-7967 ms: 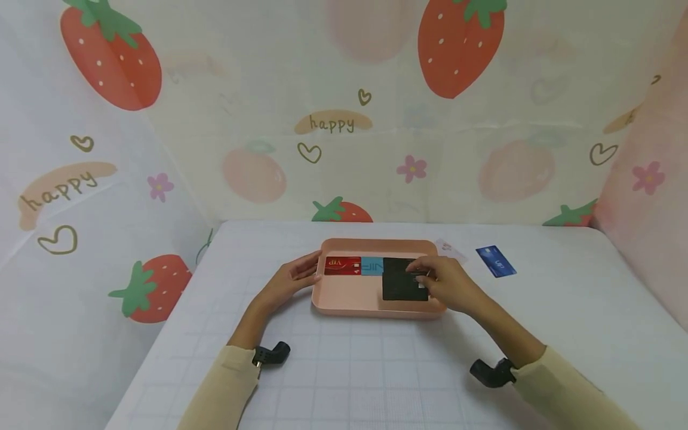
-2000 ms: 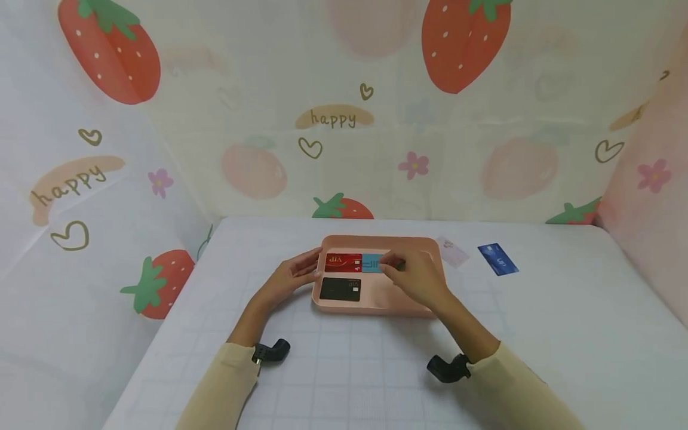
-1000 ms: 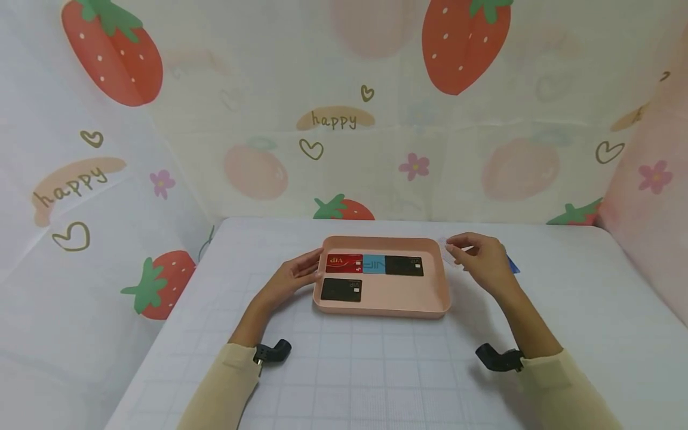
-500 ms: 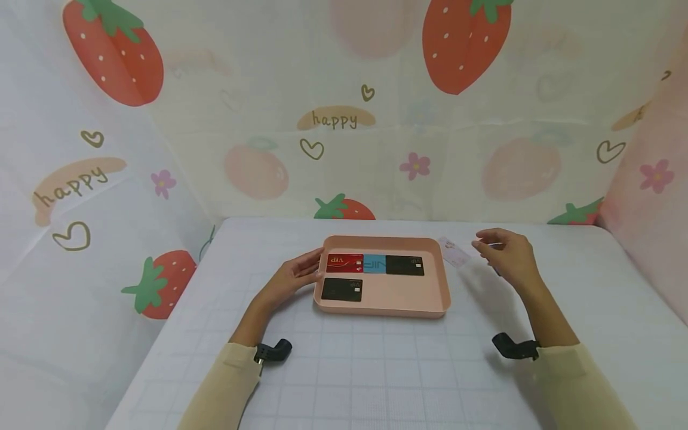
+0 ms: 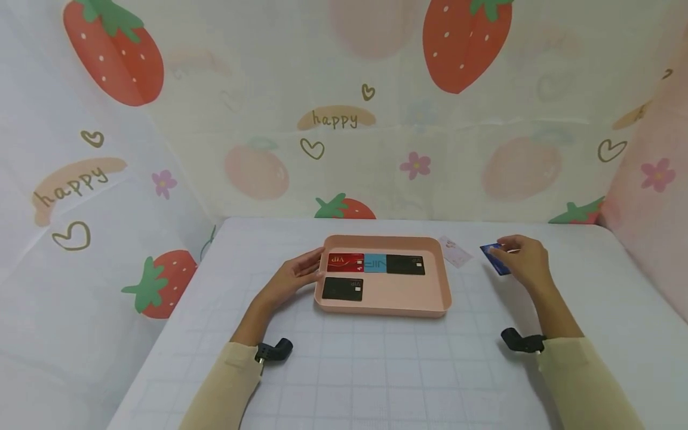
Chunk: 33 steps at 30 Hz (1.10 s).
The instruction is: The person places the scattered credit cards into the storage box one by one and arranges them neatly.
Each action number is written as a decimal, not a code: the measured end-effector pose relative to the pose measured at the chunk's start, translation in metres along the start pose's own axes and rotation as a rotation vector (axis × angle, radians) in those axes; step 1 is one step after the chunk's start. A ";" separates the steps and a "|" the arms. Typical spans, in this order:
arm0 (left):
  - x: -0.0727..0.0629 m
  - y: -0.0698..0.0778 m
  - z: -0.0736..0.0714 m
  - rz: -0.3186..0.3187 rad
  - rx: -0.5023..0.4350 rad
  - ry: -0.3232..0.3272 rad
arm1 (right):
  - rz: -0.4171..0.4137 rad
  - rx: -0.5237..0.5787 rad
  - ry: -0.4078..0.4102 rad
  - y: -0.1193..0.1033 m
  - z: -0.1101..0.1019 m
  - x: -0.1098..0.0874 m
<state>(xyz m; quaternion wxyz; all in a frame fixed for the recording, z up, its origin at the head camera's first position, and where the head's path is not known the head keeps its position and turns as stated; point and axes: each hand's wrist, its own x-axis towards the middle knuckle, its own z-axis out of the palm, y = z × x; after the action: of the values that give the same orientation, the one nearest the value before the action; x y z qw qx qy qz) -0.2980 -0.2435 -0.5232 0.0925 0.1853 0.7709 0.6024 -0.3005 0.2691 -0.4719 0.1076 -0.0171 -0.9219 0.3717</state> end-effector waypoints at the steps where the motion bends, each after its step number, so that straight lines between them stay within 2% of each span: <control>1: 0.000 0.000 0.000 0.001 0.000 0.001 | 0.012 -0.009 -0.007 0.001 0.000 0.000; 8: -0.001 0.000 0.000 0.000 -0.011 0.000 | 0.095 -0.051 -0.061 0.008 0.000 0.000; 15: -0.001 0.000 0.000 0.005 -0.015 -0.003 | 0.205 -0.071 -0.147 0.010 -0.001 -0.003; 25: 0.000 -0.001 -0.001 -0.011 0.004 0.009 | 0.211 -0.101 -0.130 0.015 0.004 -0.003; 33: 0.000 -0.001 0.000 0.001 -0.008 0.001 | 0.244 -0.121 -0.119 0.019 0.007 0.001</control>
<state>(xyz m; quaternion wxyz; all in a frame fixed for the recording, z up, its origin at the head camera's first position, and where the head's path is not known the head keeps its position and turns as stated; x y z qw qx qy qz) -0.2981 -0.2436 -0.5246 0.0926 0.1852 0.7685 0.6054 -0.3039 0.2785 -0.4899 0.0053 -0.1136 -0.9384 0.3262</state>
